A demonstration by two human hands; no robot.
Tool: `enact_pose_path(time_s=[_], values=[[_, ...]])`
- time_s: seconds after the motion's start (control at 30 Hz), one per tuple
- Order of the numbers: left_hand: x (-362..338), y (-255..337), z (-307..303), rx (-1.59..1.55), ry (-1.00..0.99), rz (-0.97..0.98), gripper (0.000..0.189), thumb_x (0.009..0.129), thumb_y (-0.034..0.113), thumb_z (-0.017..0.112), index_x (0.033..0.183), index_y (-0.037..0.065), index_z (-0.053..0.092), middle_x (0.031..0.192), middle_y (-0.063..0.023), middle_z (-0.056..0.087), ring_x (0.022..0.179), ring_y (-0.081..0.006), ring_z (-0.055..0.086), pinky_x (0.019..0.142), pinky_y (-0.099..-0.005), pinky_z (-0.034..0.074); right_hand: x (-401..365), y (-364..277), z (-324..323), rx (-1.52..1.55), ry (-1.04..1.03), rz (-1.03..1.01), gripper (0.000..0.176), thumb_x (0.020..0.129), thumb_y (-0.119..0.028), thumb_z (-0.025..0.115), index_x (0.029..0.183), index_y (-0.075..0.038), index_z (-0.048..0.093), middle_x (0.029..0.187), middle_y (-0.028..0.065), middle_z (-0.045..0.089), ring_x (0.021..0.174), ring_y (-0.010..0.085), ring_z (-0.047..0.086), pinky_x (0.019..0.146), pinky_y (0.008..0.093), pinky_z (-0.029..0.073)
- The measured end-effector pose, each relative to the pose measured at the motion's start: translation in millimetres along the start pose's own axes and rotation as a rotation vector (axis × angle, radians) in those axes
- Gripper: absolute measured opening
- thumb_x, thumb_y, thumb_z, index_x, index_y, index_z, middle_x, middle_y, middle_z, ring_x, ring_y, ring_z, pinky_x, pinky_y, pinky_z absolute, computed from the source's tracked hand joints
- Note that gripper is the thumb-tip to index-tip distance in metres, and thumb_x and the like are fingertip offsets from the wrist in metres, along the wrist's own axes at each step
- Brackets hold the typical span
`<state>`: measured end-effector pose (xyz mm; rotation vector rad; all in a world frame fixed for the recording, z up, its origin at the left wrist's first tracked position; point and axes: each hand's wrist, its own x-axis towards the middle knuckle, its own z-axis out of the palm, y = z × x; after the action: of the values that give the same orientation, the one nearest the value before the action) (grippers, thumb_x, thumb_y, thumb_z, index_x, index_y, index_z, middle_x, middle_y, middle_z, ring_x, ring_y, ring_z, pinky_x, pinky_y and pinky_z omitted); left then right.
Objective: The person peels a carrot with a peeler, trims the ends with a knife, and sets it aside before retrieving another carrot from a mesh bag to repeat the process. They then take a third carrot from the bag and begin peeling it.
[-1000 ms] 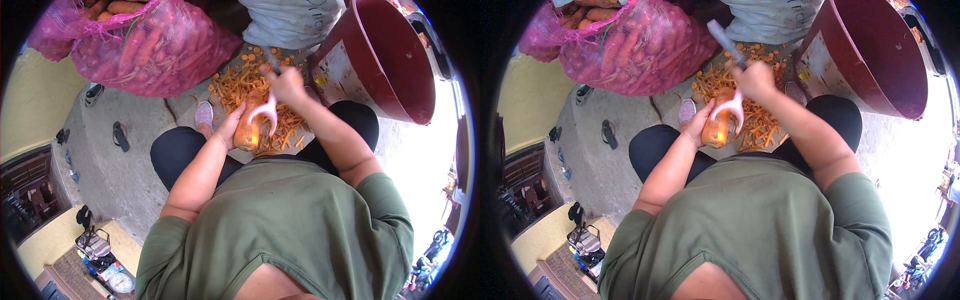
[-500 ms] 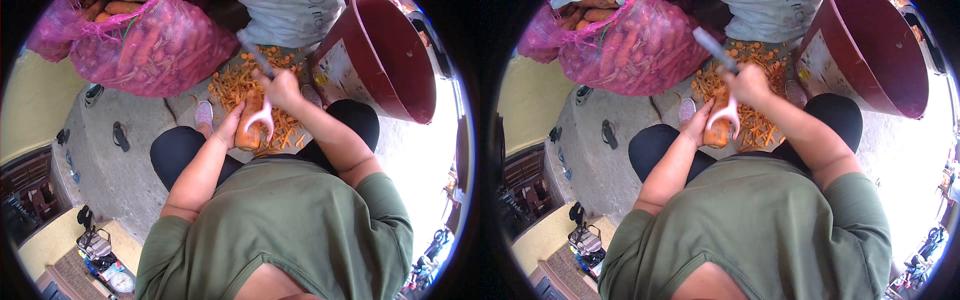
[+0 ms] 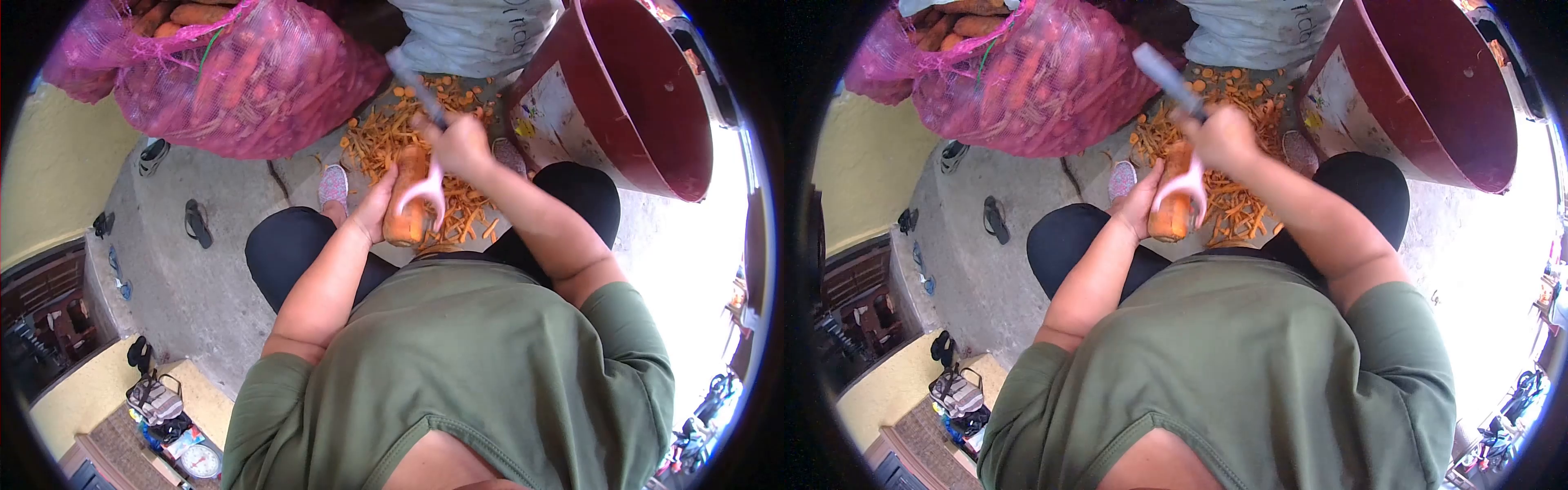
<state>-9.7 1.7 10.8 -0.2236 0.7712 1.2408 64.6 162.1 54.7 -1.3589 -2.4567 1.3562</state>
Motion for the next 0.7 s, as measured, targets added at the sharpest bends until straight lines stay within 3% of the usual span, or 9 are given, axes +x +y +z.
enact_pose_path(time_s=[0.07, 0.13, 0.23, 0.27, 0.4, 0.53, 0.57, 0.67, 0.7], values=[[4, -3, 6, -0.074, 0.079, 0.021, 0.041, 0.086, 0.041, 0.035, 0.105, 0.007, 0.045, 0.086, -0.0089, 0.056, 0.074, -0.0225, 0.057, 0.068, -0.0373, 0.048, -19, -3, 17, -0.074, -0.084, -0.152, 0.047, 0.068, -0.052, 0.056, 0.075, -0.005, 0.062, 0.064, 0.0166, 0.058, 0.065, 0.0280, 0.060, 0.064, 0.0362, 0.046], [8, -7, 2, 0.046, 0.043, 0.031, 0.040, 0.087, 0.040, 0.036, 0.106, 0.007, 0.046, 0.088, -0.0092, 0.056, 0.076, -0.0214, 0.057, 0.067, -0.0378, 0.049, -8, -3, 11, -0.034, 0.038, -0.120, 0.044, 0.069, -0.045, 0.061, 0.072, -0.001, 0.061, 0.052, 0.0121, 0.052, 0.051, 0.0187, 0.054, 0.057, 0.0339, 0.044], [-3, -6, 9, 0.109, 0.068, -0.025, 0.042, 0.084, 0.042, 0.041, 0.105, 0.006, 0.045, 0.087, -0.0103, 0.055, 0.069, -0.0247, 0.059, 0.062, -0.0368, 0.050, 53, 39, -13, -0.090, 0.217, 0.061, 0.058, 0.070, -0.060, 0.050, 0.076, -0.003, 0.062, 0.062, 0.0146, 0.059, 0.065, 0.0276, 0.060, 0.062, 0.0367, 0.045], [-4, -6, 10, 0.102, 0.069, -0.024, 0.043, 0.083, 0.042, 0.042, 0.105, 0.005, 0.045, 0.087, -0.0105, 0.055, 0.068, -0.0252, 0.059, 0.061, -0.0367, 0.050, 77, 61, -18, -0.268, 0.384, 0.134, 0.057, 0.071, -0.058, 0.049, 0.076, -0.003, 0.062, 0.064, 0.0142, 0.060, 0.065, 0.0285, 0.060, 0.062, 0.0371, 0.045], [-6, -3, 9, 0.061, 0.071, -0.008, 0.044, 0.083, 0.044, 0.043, 0.104, 0.005, 0.046, 0.088, -0.0110, 0.055, 0.066, -0.0260, 0.059, 0.059, -0.0365, 0.051, 55, 38, -24, -0.077, 0.253, 0.089, 0.055, 0.073, -0.054, 0.050, 0.075, 0.000, 0.061, 0.068, 0.0181, 0.059, 0.070, 0.0303, 0.059, 0.065, 0.0380, 0.045], [4, -5, 15, -0.061, 0.153, 0.036, 0.046, 0.084, 0.046, 0.037, 0.106, 0.006, 0.044, 0.092, -0.0087, 0.054, 0.070, -0.0228, 0.058, 0.060, -0.0370, 0.050, -23, -11, 5, -0.017, -0.133, -0.095, 0.049, 0.069, -0.052, 0.055, 0.073, -0.004, 0.062, 0.065, 0.0180, 0.058, 0.067, 0.0290, 0.060, 0.064, 0.0368, 0.046], [5, -6, 12, -0.122, 0.110, 0.007, 0.045, 0.085, 0.045, 0.035, 0.106, 0.005, 0.044, 0.091, -0.0099, 0.055, 0.066, -0.0244, 0.058, 0.060, -0.0369, 0.050, -22, -10, 5, -0.030, -0.100, -0.079, 0.049, 0.069, -0.052, 0.055, 0.073, -0.004, 0.062, 0.065, 0.0179, 0.058, 0.067, 0.0289, 0.060, 0.064, 0.0367, 0.046], [6, -7, -8, 0.207, -0.046, -0.013, 0.042, 0.085, 0.042, 0.037, 0.103, 0.004, 0.047, 0.086, -0.0110, 0.056, 0.073, -0.0223, 0.058, 0.066, -0.0378, 0.049, 11, 6, -1, -0.082, 0.012, 0.016, 0.054, 0.069, -0.057, 0.053, 0.075, -0.004, 0.062, 0.067, 0.0165, 0.059, 0.069, 0.0275, 0.060, 0.064, 0.0365, 0.046], [2, -9, 3, 0.182, 0.029, -0.054, 0.045, 0.084, 0.045, 0.038, 0.102, 0.005, 0.047, 0.083, -0.0122, 0.056, 0.070, -0.0243, 0.058, 0.064, -0.0386, 0.049, 32, 17, -10, -0.128, 0.104, 0.125, 0.059, 0.069, -0.060, 0.049, 0.077, -0.004, 0.062, 0.069, 0.0154, 0.060, 0.070, 0.0271, 0.060, 0.063, 0.0364, 0.046]])
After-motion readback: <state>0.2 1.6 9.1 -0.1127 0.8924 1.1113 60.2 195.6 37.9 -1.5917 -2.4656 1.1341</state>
